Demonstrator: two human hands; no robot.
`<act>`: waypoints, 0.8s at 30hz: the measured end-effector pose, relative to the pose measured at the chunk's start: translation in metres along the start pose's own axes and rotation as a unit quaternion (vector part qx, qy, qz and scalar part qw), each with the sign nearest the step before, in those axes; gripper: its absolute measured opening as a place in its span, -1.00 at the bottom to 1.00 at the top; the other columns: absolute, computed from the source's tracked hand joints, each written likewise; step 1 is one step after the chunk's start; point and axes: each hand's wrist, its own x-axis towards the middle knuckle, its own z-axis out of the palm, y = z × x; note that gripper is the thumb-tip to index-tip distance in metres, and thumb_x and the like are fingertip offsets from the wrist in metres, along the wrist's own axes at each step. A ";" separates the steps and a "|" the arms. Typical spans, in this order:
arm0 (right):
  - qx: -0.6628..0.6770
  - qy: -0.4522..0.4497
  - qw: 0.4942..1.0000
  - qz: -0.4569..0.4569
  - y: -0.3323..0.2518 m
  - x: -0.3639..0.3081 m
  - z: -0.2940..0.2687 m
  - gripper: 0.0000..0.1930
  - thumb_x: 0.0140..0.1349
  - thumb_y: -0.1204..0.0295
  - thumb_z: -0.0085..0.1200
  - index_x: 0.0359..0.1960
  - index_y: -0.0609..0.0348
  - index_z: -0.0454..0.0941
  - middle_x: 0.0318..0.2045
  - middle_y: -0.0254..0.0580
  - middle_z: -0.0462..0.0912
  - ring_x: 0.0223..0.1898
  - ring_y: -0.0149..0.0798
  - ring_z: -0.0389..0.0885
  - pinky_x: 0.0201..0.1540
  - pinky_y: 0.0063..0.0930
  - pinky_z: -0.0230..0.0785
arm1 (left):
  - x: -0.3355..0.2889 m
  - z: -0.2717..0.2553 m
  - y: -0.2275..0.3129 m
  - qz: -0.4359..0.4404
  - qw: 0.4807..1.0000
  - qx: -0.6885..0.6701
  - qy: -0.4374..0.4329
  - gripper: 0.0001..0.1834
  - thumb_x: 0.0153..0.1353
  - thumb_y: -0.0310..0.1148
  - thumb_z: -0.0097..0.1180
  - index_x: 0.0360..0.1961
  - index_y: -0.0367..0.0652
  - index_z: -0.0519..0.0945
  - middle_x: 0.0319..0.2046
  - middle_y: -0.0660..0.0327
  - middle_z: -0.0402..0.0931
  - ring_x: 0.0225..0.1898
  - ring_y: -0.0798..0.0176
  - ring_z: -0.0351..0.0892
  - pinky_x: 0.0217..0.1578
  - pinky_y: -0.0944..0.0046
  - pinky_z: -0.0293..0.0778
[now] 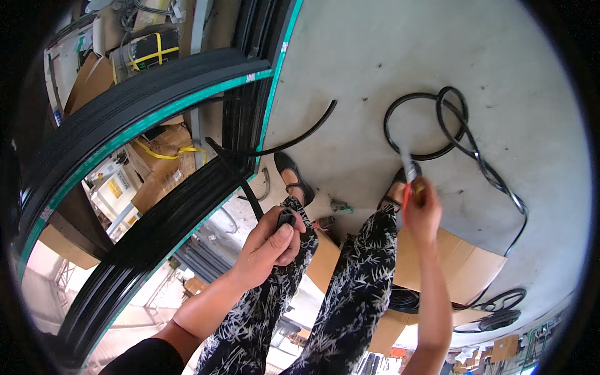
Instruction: The person installs a rubber seal into a black window frame, using shears to cut the rubber strip and pressing it into the channel by hand.
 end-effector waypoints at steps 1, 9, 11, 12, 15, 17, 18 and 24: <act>0.088 -0.051 0.995 0.008 -0.035 -0.023 -0.014 -0.45 -0.08 0.46 0.31 0.02 0.22 0.44 -0.48 -0.15 0.58 -0.51 -0.16 0.53 -0.39 -0.41 0.41 | -0.008 0.003 0.008 0.019 1.000 0.003 -0.004 -0.70 0.43 -0.16 -0.21 -0.11 -0.22 0.32 -0.63 0.35 0.21 -0.63 0.53 0.09 -0.61 0.49 0.03; 0.050 -0.222 0.957 -0.180 -0.252 -0.146 -0.128 -0.21 -0.44 0.24 0.55 -0.03 0.18 0.50 -0.37 -0.18 0.49 -0.41 -0.26 0.45 -0.41 -0.47 0.36 | -0.100 0.007 0.067 0.119 0.992 -0.041 -0.032 -0.61 0.42 -0.17 -0.19 0.11 -0.22 0.27 -0.39 0.34 0.31 -0.57 0.55 0.12 -0.57 0.51 0.03; 0.025 -0.198 0.952 -0.231 -0.279 -0.158 -0.130 -0.21 -0.43 0.23 0.55 -0.03 0.18 0.51 -0.39 -0.20 0.48 -0.44 -0.26 0.44 -0.42 -0.49 0.35 | -0.124 0.002 0.078 0.148 0.986 -0.057 -0.050 -0.63 0.43 -0.20 -0.21 0.12 -0.22 0.28 -0.36 0.33 0.33 -0.56 0.55 0.12 -0.56 0.51 0.06; 0.019 -0.182 0.951 -0.248 -0.290 -0.165 -0.131 -0.22 -0.43 0.22 0.55 -0.03 0.18 0.51 -0.40 -0.21 0.48 -0.46 -0.27 0.42 -0.43 -0.50 0.34 | -0.134 -0.001 0.082 0.166 0.984 -0.052 -0.043 -0.63 0.43 -0.20 -0.21 0.12 -0.22 0.28 -0.36 0.33 0.33 -0.56 0.55 0.12 -0.56 0.51 0.06; 0.009 -0.193 0.946 -0.262 -0.316 -0.186 -0.131 -0.23 -0.42 0.24 0.55 -0.04 0.19 0.52 -0.40 -0.24 0.49 -0.48 -0.34 0.41 -0.44 -0.53 0.33 | -0.163 -0.012 0.095 0.173 0.983 -0.046 -0.043 -0.62 0.43 -0.18 -0.21 0.10 -0.23 0.30 -0.37 0.32 0.34 -0.57 0.54 0.13 -0.56 0.50 0.07; 0.002 -0.198 0.940 -0.277 -0.332 -0.198 -0.130 -0.23 -0.41 0.26 0.55 -0.03 0.19 0.52 -0.40 -0.24 0.50 -0.49 -0.36 0.40 -0.44 -0.54 0.33 | -0.181 -0.020 0.103 0.197 0.977 -0.065 -0.043 -0.61 0.43 -0.17 -0.21 0.10 -0.23 0.30 -0.37 0.32 0.34 -0.57 0.54 0.13 -0.56 0.50 0.06; 0.014 -0.217 0.943 -0.254 -0.341 -0.204 -0.129 -0.23 -0.42 0.27 0.55 -0.03 0.19 0.52 -0.39 -0.25 0.50 -0.48 -0.37 0.40 -0.43 -0.55 0.32 | -0.190 -0.025 0.108 0.192 0.976 -0.091 -0.049 -0.61 0.43 -0.16 -0.22 0.10 -0.23 0.30 -0.37 0.32 0.35 -0.57 0.54 0.13 -0.56 0.50 0.06; 0.036 -0.167 0.933 -0.316 -0.389 -0.233 -0.108 -0.31 -0.40 0.25 0.52 -0.11 0.19 0.56 -0.54 -0.19 0.45 -0.58 -0.25 0.41 -0.51 -0.41 0.30 | -0.230 -0.044 0.121 0.254 0.956 -0.148 -0.001 -0.58 0.43 -0.14 -0.21 0.12 -0.23 0.29 -0.44 0.36 0.31 -0.58 0.55 0.12 -0.56 0.51 0.04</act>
